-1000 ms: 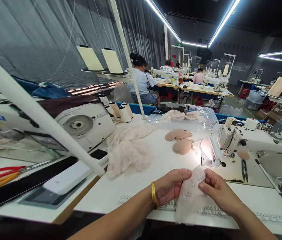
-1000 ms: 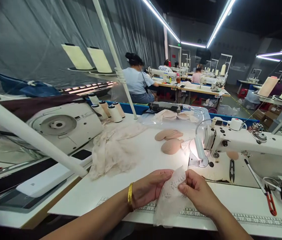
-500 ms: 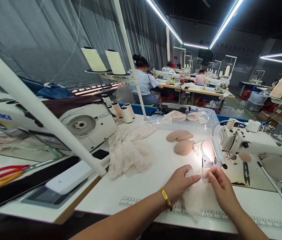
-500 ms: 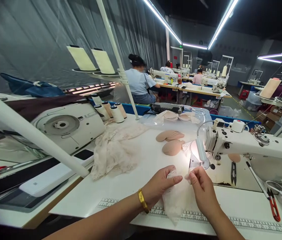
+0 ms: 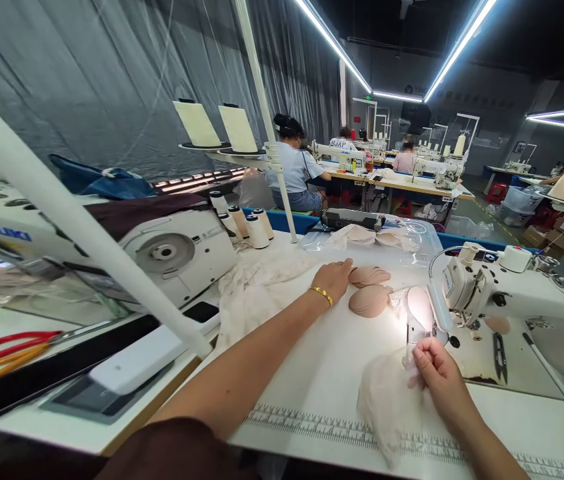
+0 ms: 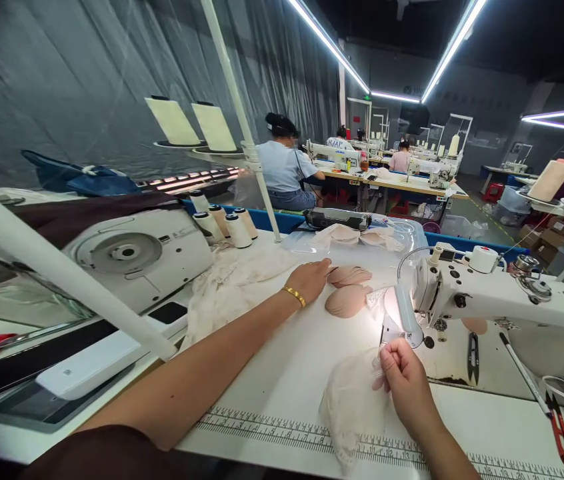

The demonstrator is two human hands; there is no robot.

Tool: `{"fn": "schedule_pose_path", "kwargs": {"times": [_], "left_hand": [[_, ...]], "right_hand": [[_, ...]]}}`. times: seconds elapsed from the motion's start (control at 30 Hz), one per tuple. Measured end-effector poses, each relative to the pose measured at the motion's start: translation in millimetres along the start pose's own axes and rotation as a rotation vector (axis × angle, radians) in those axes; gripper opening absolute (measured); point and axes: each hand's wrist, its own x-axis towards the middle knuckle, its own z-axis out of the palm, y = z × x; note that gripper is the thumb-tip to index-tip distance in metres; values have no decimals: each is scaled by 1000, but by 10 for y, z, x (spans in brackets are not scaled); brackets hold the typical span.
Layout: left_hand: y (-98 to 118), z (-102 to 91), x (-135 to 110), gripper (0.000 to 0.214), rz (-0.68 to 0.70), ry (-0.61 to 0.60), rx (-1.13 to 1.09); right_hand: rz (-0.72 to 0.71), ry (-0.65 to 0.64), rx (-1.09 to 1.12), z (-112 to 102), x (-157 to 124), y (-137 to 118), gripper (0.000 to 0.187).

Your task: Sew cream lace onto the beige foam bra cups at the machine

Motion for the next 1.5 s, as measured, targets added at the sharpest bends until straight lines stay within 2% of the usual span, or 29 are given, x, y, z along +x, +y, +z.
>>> {"fn": "schedule_pose_path", "kwargs": {"times": [0.1,0.2,0.3,0.4,0.53,0.6,0.63,0.7,0.73,0.77,0.8,0.83,0.93,1.0,1.07,1.1,1.2,1.27,1.33,1.43,1.5], "left_hand": [[30,-61,-147,37,-26,-32,-41],[106,-50,-394,29,-39,-106,-92],[265,9,-669,23,15,-278,-248],[472,60,-852,18,119,-427,-363],[679,117,-877,13,208,-458,-295],[728,148,-821,26,309,-486,-337],[742,163,-783,40,365,-544,-390],[754,185,-701,56,434,-757,-497],[757,188,-663,52,436,-871,-521],[758,185,-632,42,428,-937,-519],[757,175,-610,31,424,-931,-491],[754,160,-601,22,436,-854,-441],[716,116,-642,13,587,-373,-165],[660,124,-715,12,744,-98,72],[598,179,-798,15,866,21,283],[572,222,-834,14,902,13,351],[551,392,-880,25,949,-132,389],[578,527,-846,19,979,-195,356],[610,672,-781,13,968,-215,364],[611,872,-709,13,918,-223,377],[577,959,-709,17,899,-166,330]], "right_hand": [[3,-10,14,-24,17,-5,45],[43,-24,71,-59,29,0,46],[101,-42,202,-94,25,6,52],[77,-64,253,-118,-5,-16,57],[-30,-53,-18,-117,-102,-118,40],[-84,-59,-194,-105,-171,-207,27],[-130,-77,-273,-101,-205,-261,21],[-279,-122,-410,-104,-265,-381,10],[-383,-127,-472,-110,-286,-442,7],[-501,-105,-538,-118,-299,-499,8],[-631,-50,-609,-126,-303,-548,10],[-760,29,-684,-133,-298,-585,13],[-1054,261,-858,-132,-233,-601,25],[-1149,299,-911,-130,-153,-524,30],[-1169,239,-973,-155,-48,-393,27],[-1160,186,-1015,-184,10,-318,23],[-1122,-36,-1138,-336,185,-107,24],[-1055,-179,-1172,-459,273,-18,28],[-945,-271,-1158,-569,316,21,29],[-868,-266,-1126,-687,295,18,32],[-839,-228,-1138,-736,250,2,37]]}}
